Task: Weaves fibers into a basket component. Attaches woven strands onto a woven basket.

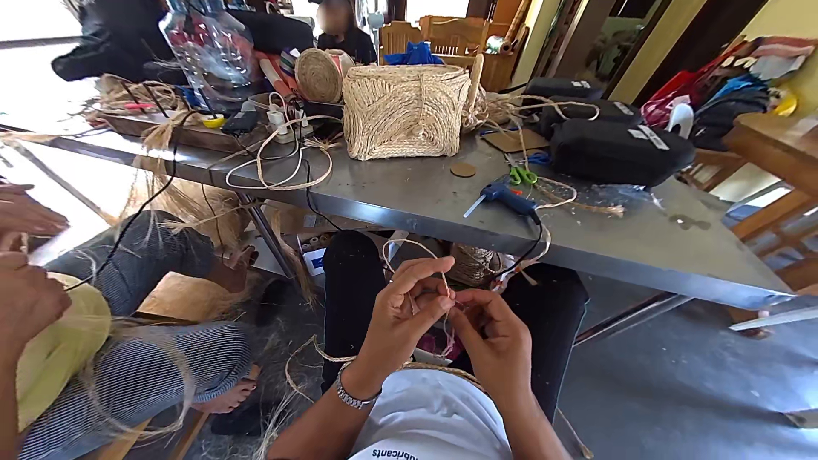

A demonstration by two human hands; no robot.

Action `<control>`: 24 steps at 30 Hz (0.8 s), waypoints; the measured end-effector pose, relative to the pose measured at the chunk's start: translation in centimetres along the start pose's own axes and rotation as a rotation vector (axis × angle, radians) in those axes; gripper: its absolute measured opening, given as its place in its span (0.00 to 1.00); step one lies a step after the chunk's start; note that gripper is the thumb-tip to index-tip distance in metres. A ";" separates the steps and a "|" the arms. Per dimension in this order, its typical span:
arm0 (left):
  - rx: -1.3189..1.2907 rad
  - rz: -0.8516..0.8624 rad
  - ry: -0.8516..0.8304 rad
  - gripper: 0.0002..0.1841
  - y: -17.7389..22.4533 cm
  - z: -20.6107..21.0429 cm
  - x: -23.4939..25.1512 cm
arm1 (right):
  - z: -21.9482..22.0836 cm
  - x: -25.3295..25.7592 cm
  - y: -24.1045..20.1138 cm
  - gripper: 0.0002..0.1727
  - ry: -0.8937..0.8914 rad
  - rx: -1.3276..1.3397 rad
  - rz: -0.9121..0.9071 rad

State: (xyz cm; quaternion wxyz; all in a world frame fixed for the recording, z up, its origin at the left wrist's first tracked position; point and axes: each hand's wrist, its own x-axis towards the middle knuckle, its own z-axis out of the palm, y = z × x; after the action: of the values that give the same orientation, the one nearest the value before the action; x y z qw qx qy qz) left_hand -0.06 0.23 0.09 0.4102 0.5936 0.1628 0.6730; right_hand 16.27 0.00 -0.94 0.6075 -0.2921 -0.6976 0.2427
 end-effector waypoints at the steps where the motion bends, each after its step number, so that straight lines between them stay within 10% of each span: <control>1: 0.004 0.016 0.000 0.16 0.0 -0.1 0.0 | 0.0 0.1 -0.1 0.10 0.020 -0.037 -0.018; 24: 0.457 0.165 0.046 0.16 -0.6 0.4 -0.4 | -1.0 0.5 -0.2 0.06 0.089 -0.336 -0.157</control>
State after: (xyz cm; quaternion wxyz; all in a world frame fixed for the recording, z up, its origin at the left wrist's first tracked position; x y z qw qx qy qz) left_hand 0.49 0.24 -0.49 0.2050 0.6667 0.2712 0.6632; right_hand 17.18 0.16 -0.34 0.5975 -0.3448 -0.7214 0.0615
